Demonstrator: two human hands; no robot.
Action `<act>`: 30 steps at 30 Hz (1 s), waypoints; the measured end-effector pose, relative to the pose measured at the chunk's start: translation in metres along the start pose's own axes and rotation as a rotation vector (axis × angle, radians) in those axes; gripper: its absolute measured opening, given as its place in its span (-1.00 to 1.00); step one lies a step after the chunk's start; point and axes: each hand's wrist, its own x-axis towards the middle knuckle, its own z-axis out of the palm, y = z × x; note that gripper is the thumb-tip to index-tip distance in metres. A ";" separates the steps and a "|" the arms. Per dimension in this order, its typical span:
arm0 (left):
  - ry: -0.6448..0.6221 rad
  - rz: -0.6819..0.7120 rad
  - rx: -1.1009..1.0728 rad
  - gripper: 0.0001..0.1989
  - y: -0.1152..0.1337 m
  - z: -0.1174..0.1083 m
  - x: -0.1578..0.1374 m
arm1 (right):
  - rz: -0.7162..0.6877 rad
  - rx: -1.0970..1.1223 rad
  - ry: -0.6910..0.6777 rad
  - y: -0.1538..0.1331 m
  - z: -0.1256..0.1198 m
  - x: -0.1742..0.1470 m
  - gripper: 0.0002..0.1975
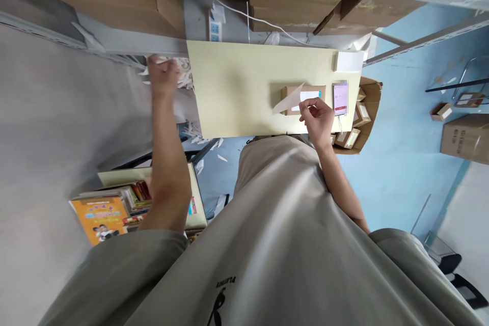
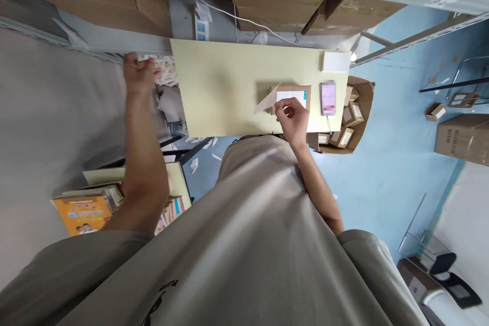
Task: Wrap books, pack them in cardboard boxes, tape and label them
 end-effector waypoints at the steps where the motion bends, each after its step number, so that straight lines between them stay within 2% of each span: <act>1: 0.100 -0.076 -0.062 -0.61 0.010 0.027 -0.025 | -0.024 -0.036 0.005 0.001 -0.002 0.001 -0.59; 4: -0.177 -0.096 -0.269 -0.56 0.044 0.109 -0.114 | -0.128 -0.153 -0.015 0.001 -0.008 0.001 -0.66; 6: -0.319 -0.078 -0.297 -0.49 0.064 0.153 -0.168 | -0.194 -0.234 -0.058 -0.001 -0.011 -0.001 -0.71; 8: -0.406 -0.086 -0.296 -0.45 0.079 0.185 -0.208 | -0.242 -0.308 -0.101 0.000 -0.013 -0.004 -0.74; 10: -0.426 -0.092 -0.300 -0.44 0.086 0.206 -0.230 | -0.266 -0.359 -0.137 0.003 -0.016 -0.006 -0.77; 15: -0.373 -0.117 -0.268 -0.43 0.084 0.232 -0.242 | -0.249 -0.381 -0.236 0.015 -0.025 -0.003 -0.84; 19: -0.307 -0.122 -0.256 -0.50 0.079 0.247 -0.249 | -0.233 -0.377 -0.311 0.024 -0.034 0.001 -0.87; 24: -0.212 -0.128 -0.165 -0.55 0.064 0.267 -0.260 | -0.232 -0.343 -0.434 0.042 -0.048 0.000 -0.95; 26: -0.183 -0.125 -0.147 -0.52 0.056 0.271 -0.263 | -0.215 -0.268 -0.478 0.054 -0.059 0.003 -0.88; 28: -0.162 -0.133 -0.178 -0.47 0.048 0.274 -0.265 | -0.176 -0.171 -0.451 0.068 -0.072 0.009 -0.85; 30: -0.134 -0.140 -0.239 -0.42 0.042 0.275 -0.268 | -0.098 -0.090 -0.340 0.084 -0.088 0.021 -0.78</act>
